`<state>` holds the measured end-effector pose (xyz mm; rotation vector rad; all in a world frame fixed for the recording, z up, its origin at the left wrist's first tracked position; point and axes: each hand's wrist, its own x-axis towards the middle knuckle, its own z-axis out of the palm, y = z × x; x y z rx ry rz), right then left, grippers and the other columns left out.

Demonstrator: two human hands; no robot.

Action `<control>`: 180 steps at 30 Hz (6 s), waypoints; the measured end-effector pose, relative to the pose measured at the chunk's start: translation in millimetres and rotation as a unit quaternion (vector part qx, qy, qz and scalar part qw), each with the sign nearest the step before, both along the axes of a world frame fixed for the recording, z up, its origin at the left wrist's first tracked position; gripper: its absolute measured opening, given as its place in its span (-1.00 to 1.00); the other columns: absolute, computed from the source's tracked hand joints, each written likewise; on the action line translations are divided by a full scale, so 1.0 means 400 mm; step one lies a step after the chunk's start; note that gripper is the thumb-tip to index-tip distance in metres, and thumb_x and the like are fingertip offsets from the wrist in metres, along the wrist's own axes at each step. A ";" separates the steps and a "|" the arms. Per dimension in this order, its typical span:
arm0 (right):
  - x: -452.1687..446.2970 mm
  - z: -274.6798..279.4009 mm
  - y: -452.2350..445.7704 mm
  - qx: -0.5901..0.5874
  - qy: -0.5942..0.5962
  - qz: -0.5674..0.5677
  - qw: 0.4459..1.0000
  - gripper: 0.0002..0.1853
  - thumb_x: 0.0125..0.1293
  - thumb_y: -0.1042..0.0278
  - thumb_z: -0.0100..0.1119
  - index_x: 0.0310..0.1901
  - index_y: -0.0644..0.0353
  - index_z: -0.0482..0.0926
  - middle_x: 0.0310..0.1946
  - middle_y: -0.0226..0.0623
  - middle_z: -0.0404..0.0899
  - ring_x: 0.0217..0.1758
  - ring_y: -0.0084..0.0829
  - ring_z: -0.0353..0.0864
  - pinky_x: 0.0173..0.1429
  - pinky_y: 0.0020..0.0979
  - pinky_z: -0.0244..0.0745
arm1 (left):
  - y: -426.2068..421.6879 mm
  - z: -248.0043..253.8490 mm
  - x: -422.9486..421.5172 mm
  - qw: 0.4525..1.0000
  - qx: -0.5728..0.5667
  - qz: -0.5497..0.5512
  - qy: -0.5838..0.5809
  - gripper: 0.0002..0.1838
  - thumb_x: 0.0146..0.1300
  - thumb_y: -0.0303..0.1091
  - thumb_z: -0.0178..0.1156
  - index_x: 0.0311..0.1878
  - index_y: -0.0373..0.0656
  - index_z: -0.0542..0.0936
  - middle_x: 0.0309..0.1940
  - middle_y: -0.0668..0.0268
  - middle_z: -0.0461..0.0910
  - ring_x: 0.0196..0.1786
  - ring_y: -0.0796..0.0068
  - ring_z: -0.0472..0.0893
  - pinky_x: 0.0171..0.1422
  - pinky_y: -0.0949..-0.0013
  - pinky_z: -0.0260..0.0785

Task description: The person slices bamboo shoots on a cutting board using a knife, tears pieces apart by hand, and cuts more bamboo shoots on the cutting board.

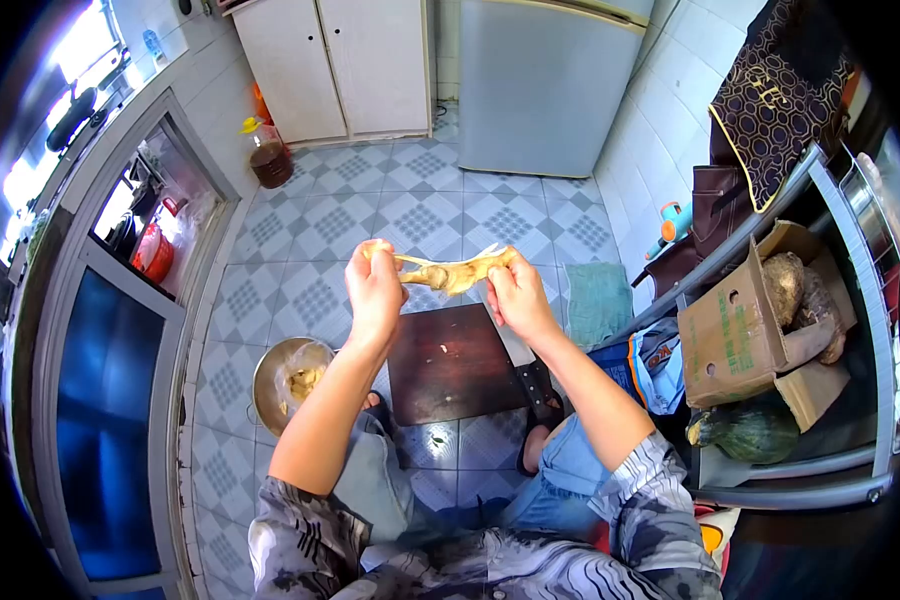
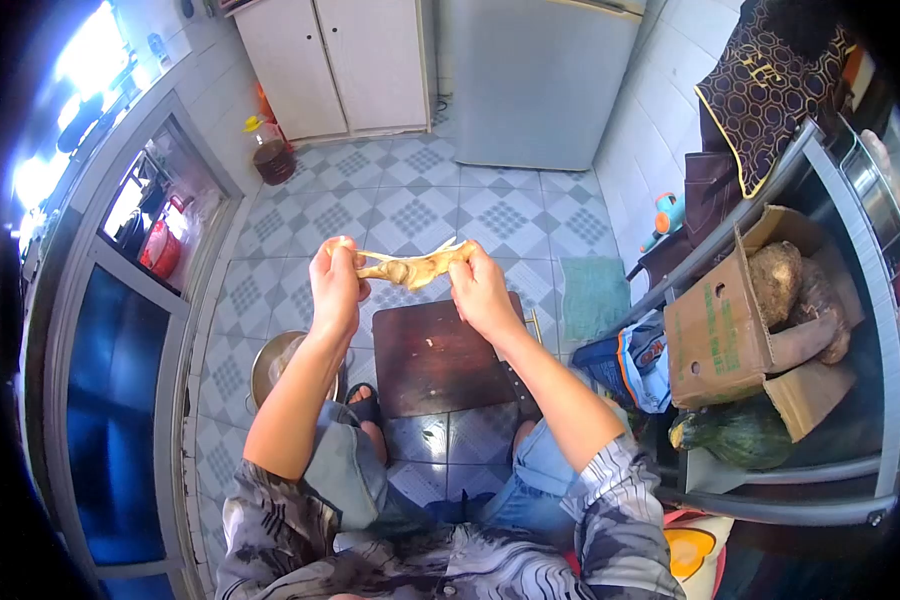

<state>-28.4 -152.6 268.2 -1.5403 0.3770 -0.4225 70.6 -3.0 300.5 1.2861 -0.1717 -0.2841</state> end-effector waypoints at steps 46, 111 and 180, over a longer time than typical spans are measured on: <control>-0.077 0.018 0.004 0.278 0.004 0.181 0.944 -0.84 0.09 0.50 -0.15 -0.26 0.16 0.35 -0.67 -0.43 0.32 -0.79 -0.66 0.19 -0.79 -0.59 0.06 | 0.046 0.002 -0.009 0.945 -0.079 -0.285 0.142 -0.87 0.37 -0.40 -0.07 -0.09 -0.21 0.35 -0.63 0.50 0.12 -0.60 0.67 0.12 -0.50 0.56 0.01; -0.200 -0.131 -0.083 -0.466 0.374 0.240 0.765 -0.71 0.18 0.19 0.10 -0.29 0.30 0.48 -0.38 -0.01 0.60 -0.24 -0.02 0.60 -0.13 -0.09 0.48 | 0.058 -0.716 0.206 0.845 0.508 -0.164 -0.044 -0.50 -0.14 -0.10 0.39 -0.21 -0.32 0.58 -0.39 0.08 0.62 -0.43 0.37 0.64 -0.31 0.31 0.46; 0.319 -0.609 0.548 -0.321 0.198 0.254 0.891 -0.72 0.16 0.21 0.11 -0.19 0.22 0.45 -0.27 -0.08 0.59 -0.20 -0.03 0.57 -0.13 -0.09 0.45 | 0.618 -0.565 0.438 0.681 0.645 -0.304 0.168 -0.68 0.03 -0.38 0.12 -0.14 -0.34 0.50 -0.24 -0.02 0.53 -0.14 0.05 0.53 -0.03 0.10 0.36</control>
